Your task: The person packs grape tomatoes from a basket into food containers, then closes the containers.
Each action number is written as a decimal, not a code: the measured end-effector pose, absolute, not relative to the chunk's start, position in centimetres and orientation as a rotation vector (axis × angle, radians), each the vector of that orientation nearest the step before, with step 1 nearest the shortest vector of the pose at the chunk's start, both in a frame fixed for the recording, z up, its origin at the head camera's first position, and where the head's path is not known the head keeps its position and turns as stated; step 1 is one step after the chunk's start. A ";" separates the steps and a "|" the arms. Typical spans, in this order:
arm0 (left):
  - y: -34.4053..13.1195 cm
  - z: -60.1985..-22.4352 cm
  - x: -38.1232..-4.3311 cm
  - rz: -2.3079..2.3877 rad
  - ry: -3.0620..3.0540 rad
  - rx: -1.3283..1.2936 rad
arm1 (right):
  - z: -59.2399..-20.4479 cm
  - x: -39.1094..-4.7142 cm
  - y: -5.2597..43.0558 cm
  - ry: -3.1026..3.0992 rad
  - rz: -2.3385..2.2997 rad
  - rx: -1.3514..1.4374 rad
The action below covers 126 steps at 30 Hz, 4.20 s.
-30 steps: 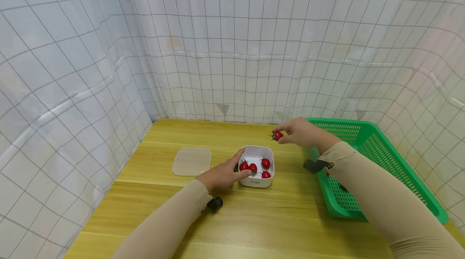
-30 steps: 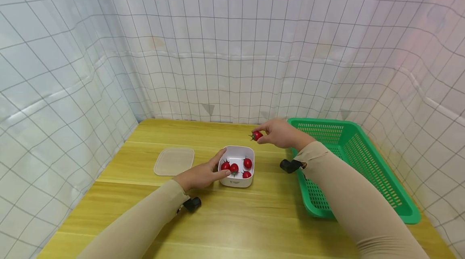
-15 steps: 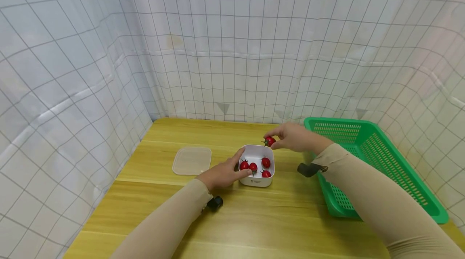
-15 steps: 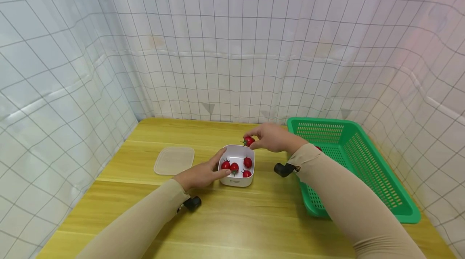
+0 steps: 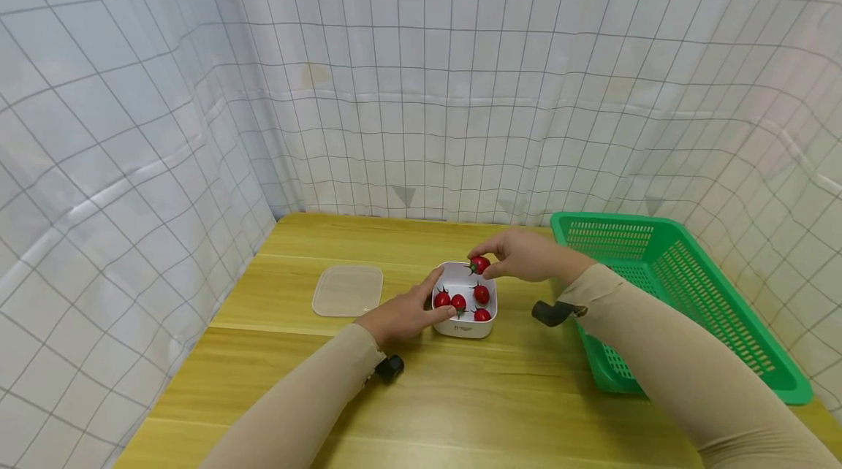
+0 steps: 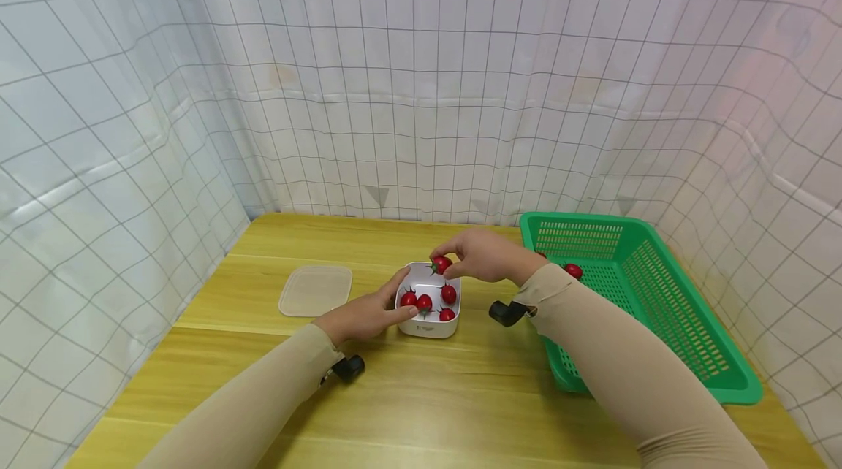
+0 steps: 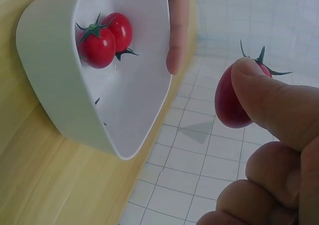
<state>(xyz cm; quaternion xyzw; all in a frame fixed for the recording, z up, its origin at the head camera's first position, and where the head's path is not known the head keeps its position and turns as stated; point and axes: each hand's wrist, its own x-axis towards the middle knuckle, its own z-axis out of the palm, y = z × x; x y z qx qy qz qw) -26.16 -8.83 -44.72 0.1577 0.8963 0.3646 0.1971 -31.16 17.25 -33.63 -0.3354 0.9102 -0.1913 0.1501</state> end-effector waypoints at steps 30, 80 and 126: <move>-8.9 -44.8 -26.2 1.046 2.494 0.456 | -34.2 -30.9 16.5 2.590 -0.549 -0.927; -8.8 -44.5 -26.0 1.029 2.507 0.423 | -40.1 -36.3 41.1 2.758 -0.370 -0.451; -8.9 -44.8 -26.1 1.065 2.488 0.428 | -40.8 -37.0 39.0 2.700 -0.215 -0.507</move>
